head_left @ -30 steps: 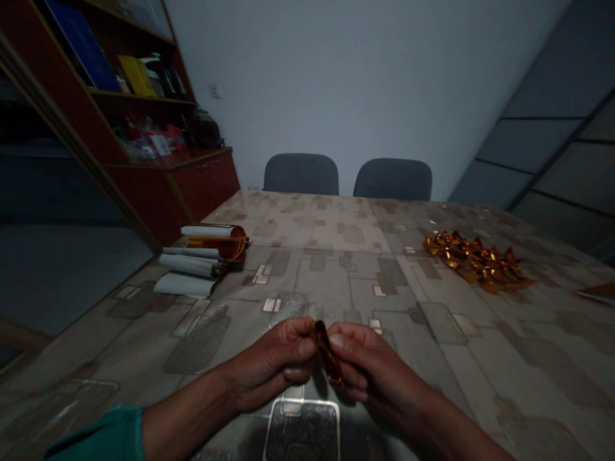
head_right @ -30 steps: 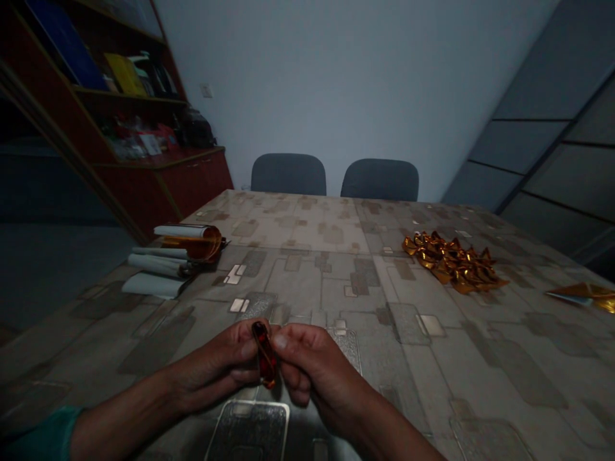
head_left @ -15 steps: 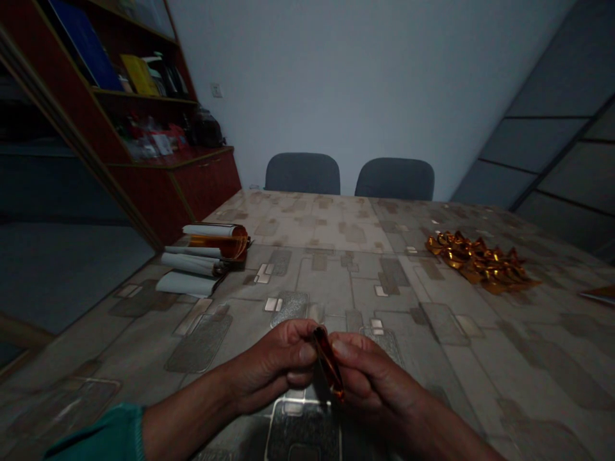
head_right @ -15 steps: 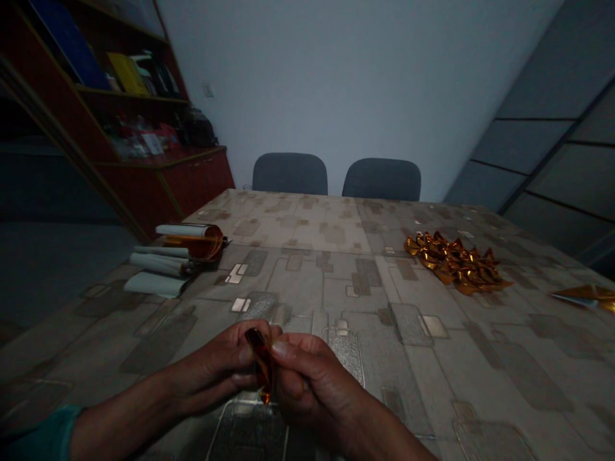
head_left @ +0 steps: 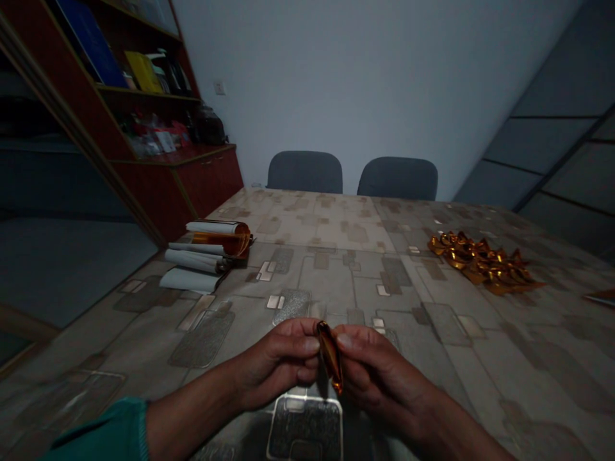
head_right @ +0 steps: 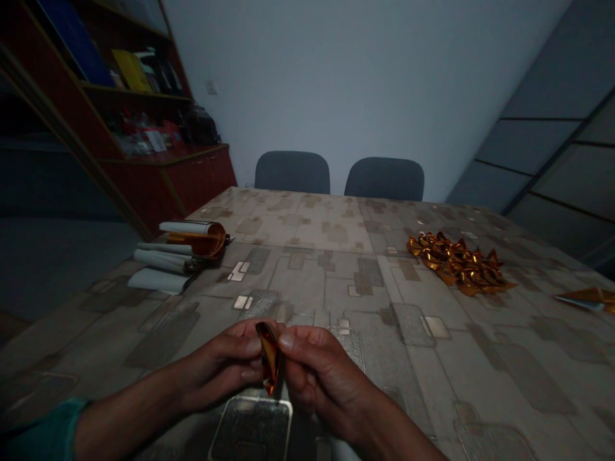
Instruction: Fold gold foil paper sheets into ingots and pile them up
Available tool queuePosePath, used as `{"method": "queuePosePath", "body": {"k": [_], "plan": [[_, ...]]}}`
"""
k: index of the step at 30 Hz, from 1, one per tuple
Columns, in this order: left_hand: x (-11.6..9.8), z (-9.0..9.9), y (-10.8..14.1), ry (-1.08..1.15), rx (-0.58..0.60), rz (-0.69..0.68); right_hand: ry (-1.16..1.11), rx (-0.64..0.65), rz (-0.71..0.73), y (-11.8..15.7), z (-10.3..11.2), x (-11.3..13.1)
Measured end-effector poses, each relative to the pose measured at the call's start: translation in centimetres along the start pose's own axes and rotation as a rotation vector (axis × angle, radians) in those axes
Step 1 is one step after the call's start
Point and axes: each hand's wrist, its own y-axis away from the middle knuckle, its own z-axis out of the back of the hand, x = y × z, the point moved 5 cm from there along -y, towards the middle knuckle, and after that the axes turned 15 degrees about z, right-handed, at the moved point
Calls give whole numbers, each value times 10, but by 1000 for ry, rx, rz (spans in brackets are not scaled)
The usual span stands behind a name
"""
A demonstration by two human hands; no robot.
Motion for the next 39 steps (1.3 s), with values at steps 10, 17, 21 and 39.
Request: {"method": "queuePosePath", "body": {"k": [10, 17, 21, 39], "plan": [[1, 3, -4, 132, -20, -58, -173, 31, -19, -2, -1, -2], [3, 2, -6, 195, -107, -76, -219, 9, -9, -3, 1, -2], [2, 2, -5, 170, -137, -111, -207, -28, 5, -3, 4, -4], [-4, 0, -6, 188, -118, -166, -202, -50, -22, -3, 12, -7]]}}
